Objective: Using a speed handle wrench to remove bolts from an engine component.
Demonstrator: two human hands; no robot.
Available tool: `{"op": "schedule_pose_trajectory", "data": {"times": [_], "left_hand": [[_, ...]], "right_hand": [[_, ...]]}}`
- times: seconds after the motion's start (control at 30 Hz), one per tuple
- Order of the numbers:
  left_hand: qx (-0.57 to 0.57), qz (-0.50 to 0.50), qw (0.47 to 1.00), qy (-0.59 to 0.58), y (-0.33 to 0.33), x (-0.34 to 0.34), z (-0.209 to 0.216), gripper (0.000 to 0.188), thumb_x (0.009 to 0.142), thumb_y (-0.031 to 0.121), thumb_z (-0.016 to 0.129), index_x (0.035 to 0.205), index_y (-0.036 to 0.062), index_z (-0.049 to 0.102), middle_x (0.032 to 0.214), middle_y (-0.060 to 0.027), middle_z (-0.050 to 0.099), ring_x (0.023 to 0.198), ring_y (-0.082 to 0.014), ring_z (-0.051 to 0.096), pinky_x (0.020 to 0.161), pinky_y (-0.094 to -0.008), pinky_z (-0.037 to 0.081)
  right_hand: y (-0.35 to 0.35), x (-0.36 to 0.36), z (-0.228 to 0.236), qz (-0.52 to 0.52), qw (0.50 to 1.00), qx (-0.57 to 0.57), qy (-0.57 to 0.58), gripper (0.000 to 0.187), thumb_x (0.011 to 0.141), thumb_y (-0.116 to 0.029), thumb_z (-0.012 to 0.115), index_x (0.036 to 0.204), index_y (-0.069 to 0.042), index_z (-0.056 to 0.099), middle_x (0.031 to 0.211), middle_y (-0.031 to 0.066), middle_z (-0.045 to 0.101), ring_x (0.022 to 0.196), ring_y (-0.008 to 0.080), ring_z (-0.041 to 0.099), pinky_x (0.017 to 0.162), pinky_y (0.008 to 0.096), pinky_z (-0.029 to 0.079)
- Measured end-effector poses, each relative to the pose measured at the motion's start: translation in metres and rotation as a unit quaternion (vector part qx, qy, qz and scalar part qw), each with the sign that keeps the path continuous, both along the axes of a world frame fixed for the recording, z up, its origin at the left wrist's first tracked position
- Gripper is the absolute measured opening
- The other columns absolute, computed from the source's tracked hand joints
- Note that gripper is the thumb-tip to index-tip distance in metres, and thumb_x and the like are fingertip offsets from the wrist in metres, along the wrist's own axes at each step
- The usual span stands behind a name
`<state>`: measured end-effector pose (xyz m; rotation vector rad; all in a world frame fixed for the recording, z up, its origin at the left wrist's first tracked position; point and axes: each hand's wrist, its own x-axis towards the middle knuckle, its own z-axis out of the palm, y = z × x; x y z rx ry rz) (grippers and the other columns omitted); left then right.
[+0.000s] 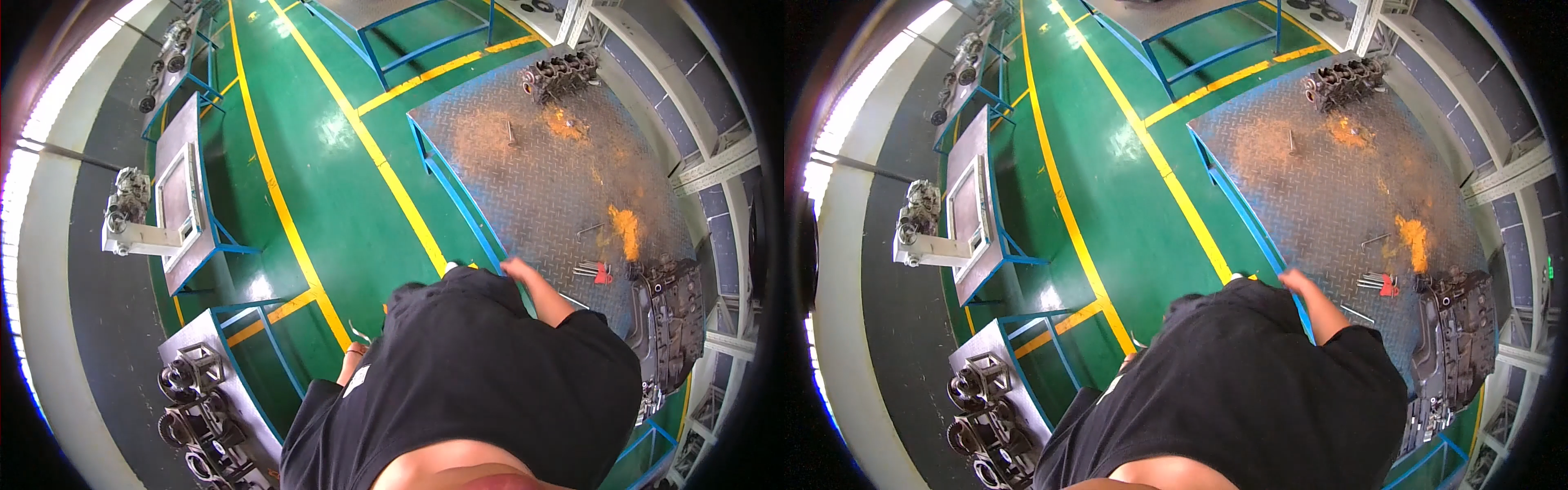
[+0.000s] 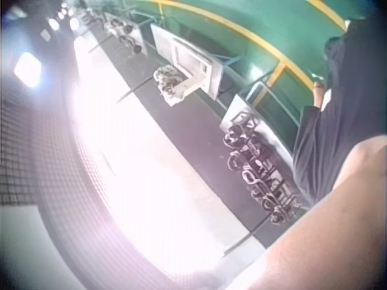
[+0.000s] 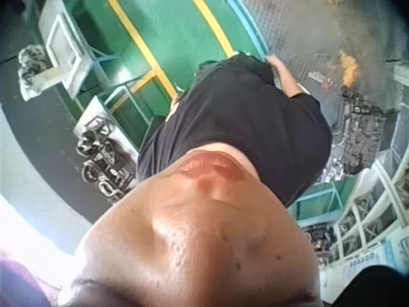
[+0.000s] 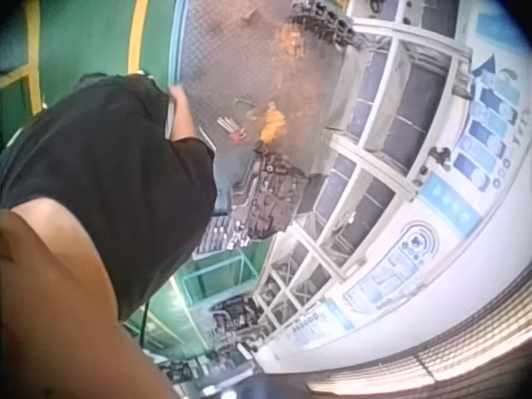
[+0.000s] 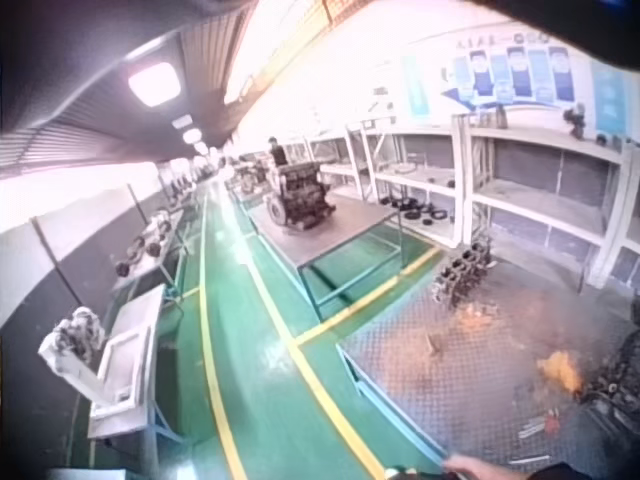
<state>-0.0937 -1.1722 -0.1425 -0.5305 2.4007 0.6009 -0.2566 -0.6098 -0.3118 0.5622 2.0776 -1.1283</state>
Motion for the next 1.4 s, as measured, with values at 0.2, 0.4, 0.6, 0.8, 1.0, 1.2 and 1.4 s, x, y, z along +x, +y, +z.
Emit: {"op": "schedule_pose_trajectory", "data": {"times": [0.2,0.4,0.6,0.8,1.0,1.2,1.4], "left_hand": [[0.122,0.209,0.969,-0.05,-0.083,-0.042,-0.068,0.027,0.083,0.032,0.049,0.088,0.0074,0.058,0.081,-0.0129,0.06,0.079,-0.0307,0.058,0.069,-0.0414,0.047],[0.223,0.37,0.899,-0.077,-0.156,-0.156,-0.114,0.028,0.082,0.031,0.048,0.087,0.0058,0.057,0.079,-0.0137,0.059,0.077,-0.0313,0.058,0.065,-0.0429,0.046],[0.293,0.519,0.799,-0.081,-0.247,-0.315,-0.172,0.029,0.081,0.03,0.047,0.086,0.0041,0.057,0.078,-0.0146,0.057,0.074,-0.0319,0.057,0.062,-0.0443,0.045],[0.141,0.584,0.798,-0.044,-0.357,-0.593,-0.172,0.058,0.087,0.052,0.046,0.111,0.0005,0.057,0.099,-0.0082,0.065,0.077,-0.0247,0.062,0.063,-0.0377,0.05],[-0.077,0.139,0.976,0.151,-0.304,-0.85,-0.053,0.068,0.084,0.06,0.041,0.081,-0.0036,0.066,0.076,-0.023,0.064,0.07,-0.0373,0.061,0.067,-0.0437,0.047],[0.055,-0.174,0.965,0.189,-0.064,-1.004,0.056,0.06,0.088,0.052,0.041,0.074,-0.0035,0.06,0.07,-0.0289,0.052,0.071,-0.0462,0.051,0.065,-0.0454,0.042],[0.256,-0.449,0.846,0.13,0.141,-1.104,0.118,0.048,0.088,0.042,0.051,0.065,0.0,0.057,0.055,-0.0198,0.05,0.051,-0.0347,0.05,0.05,-0.0412,0.038]], "right_hand": [[-0.064,-0.171,0.088,-0.193,0.974,-0.118,-0.031,0.037,0.087,-0.03,0.052,0.112,-0.002,0.055,0.1,0.0101,0.063,0.083,0.0211,0.061,0.069,0.0351,0.05],[-0.081,-0.268,0.054,-0.175,0.982,-0.038,-0.065,0.037,0.085,-0.029,0.055,0.114,-0.006,0.056,0.101,0.0111,0.062,0.084,0.0227,0.061,0.071,0.0363,0.051],[-0.154,-0.332,0.059,-0.149,0.976,0.148,-0.059,0.035,0.077,-0.03,0.059,0.102,-0.006,0.066,0.104,0.0152,0.064,0.095,0.0278,0.062,0.085,0.0382,0.048],[-0.198,-0.386,0.026,-0.204,0.938,0.264,0.092,0.039,0.071,-0.032,0.065,0.101,-0.005,0.065,0.098,0.0213,0.064,0.093,0.0329,0.062,0.083,0.0407,0.048],[-0.23,-0.473,0.025,-0.346,0.889,0.252,0.162,0.033,0.071,-0.026,0.065,0.093,-0.001,0.064,0.099,0.0208,0.061,0.098,0.0348,0.056,0.088,0.0398,0.044],[-0.23,-0.643,0.079,-0.488,0.841,-0.007,0.233,0.042,0.076,-0.032,0.063,0.102,0.0,0.06,0.115,0.0191,0.056,0.11,0.0315,0.051,0.093,0.0384,0.039],[-0.187,-0.836,0.215,-0.588,0.521,-0.564,0.254,0.06,0.083,-0.042,0.054,0.124,0.0,0.041,0.132,0.0193,0.042,0.121,0.0332,0.042,0.104,0.046,0.025]]}}
